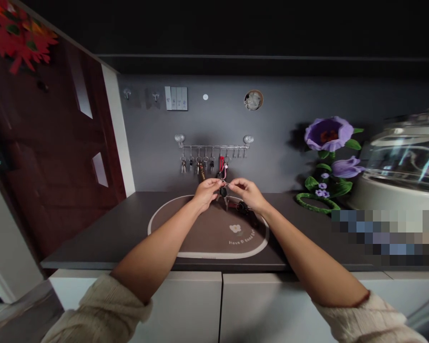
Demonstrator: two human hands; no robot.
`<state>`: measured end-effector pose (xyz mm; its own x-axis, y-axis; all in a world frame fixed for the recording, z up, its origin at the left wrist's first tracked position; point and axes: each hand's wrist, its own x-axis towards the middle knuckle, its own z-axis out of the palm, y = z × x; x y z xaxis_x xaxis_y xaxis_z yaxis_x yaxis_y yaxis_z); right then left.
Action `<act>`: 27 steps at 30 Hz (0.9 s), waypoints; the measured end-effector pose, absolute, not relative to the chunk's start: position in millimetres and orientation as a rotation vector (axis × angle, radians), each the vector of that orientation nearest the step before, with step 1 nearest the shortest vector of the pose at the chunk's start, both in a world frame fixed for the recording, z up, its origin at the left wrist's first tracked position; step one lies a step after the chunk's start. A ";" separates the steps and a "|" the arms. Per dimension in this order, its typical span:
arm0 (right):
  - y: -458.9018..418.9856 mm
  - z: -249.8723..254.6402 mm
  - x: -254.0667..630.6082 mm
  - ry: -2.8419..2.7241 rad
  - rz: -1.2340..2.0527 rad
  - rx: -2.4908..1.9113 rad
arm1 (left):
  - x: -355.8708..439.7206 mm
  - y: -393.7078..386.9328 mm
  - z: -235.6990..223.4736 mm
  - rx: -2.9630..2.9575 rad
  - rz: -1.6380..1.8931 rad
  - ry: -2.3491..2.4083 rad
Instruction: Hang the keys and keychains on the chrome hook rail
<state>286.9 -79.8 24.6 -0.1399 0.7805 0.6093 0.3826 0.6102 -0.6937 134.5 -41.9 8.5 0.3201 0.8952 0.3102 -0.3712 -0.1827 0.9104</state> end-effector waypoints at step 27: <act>-78.7 43.6 282.3 -1.366 0.928 -0.790 | 135.9 -41.5 5.2 1.318 1.176 0.510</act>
<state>282.3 -78.7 43.6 -0.0227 0.8946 0.4463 -0.0858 0.4430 -0.8924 135.9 -41.5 5.2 0.3858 0.8681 0.3124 -0.3652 -0.1672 0.9158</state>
